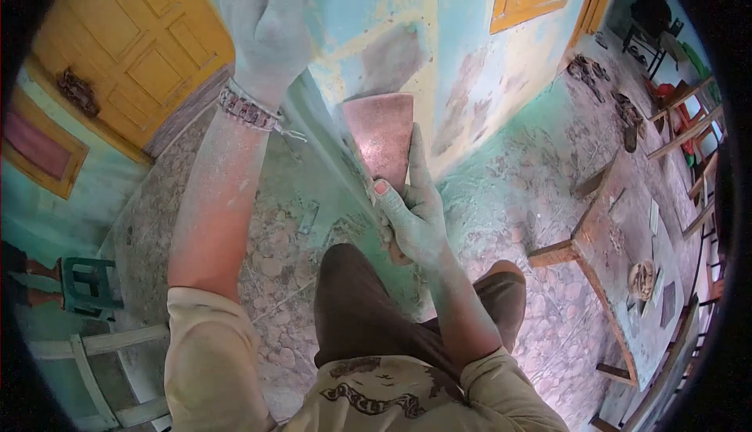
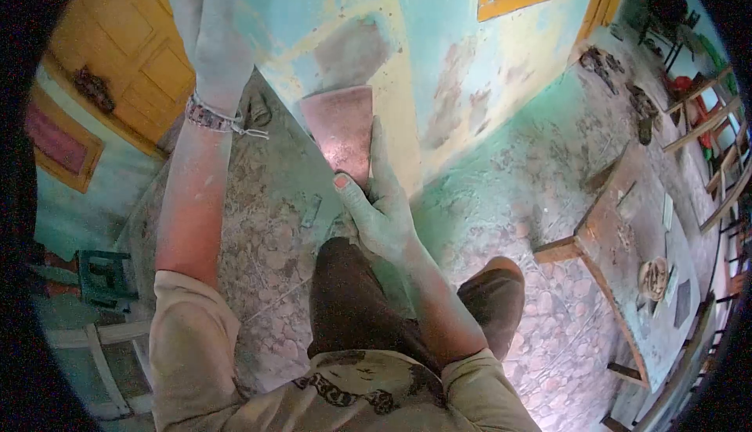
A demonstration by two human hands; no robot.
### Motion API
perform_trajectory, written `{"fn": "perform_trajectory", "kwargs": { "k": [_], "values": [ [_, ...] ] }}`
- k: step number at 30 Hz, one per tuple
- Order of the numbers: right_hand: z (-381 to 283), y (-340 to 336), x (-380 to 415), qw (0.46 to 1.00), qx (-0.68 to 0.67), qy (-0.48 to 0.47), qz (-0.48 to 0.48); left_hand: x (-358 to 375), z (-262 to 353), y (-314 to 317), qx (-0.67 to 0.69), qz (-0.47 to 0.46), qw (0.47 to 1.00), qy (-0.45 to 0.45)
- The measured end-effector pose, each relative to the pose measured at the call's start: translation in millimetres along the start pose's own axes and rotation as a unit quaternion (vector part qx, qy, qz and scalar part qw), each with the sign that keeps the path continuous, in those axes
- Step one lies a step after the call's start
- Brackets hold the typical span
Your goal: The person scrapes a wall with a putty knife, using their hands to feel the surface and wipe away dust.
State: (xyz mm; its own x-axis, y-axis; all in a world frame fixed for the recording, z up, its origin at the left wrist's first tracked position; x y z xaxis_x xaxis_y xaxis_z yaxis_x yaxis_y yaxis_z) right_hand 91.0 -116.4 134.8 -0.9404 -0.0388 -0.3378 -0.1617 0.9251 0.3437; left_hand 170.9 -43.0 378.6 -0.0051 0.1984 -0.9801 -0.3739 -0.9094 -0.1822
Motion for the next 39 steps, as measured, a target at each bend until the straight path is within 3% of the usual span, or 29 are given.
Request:
{"fn": "perform_trajectory", "kwargs": {
  "k": [4,10,14,17,26,29,32,35,38,39],
  "values": [
    [-6,2,0,0.999,-0.012,0.041,0.016,0,0,-1,0.015,-0.025,0.999,0.014],
    [5,4,-3,0.999,-0.001,0.042,-0.006,1,1,-5,-0.033,0.027,0.999,0.015],
    [-6,4,-11,0.999,0.002,0.041,-0.019,12,-8,-29,-0.101,0.075,0.991,-0.043],
    [-15,2,-22,0.999,0.004,0.034,-0.028,15,-14,-28,-0.042,0.069,0.991,-0.109],
    [-46,4,-53,0.998,0.016,0.021,-0.05,15,-9,-28,-0.168,0.058,0.979,-0.105],
    [-51,3,-52,0.998,0.018,0.029,-0.057,18,-8,-32,-0.289,0.007,0.957,-0.024],
    [-52,1,-47,0.998,0.017,0.031,-0.059,12,-8,-27,-0.18,0.045,0.979,-0.081],
    [-59,2,-54,0.998,0.017,0.027,-0.061,14,-4,-26,-0.28,0.007,0.959,-0.052],
    [-64,0,-55,0.997,0.016,0.027,-0.064,13,-8,-27,-0.156,0.061,0.982,-0.092],
    [-65,0,-54,0.997,0.017,0.027,-0.066,9,0,-22,-0.242,0.01,0.97,-0.012]
  ]
}}
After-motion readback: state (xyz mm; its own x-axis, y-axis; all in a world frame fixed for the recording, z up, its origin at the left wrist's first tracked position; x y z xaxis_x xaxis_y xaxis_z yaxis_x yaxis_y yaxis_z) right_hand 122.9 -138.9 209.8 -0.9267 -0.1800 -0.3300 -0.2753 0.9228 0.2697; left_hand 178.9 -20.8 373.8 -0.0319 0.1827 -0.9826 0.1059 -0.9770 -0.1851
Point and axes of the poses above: each hand's wrist, its own x-axis away from the middle knuckle, its own y-axis out of the palm, z = x × y, the point moved 8 cm from there along -x, towards the middle knuckle, and after that the axes turned 9 degrees about -z, right-handed, at the moved point
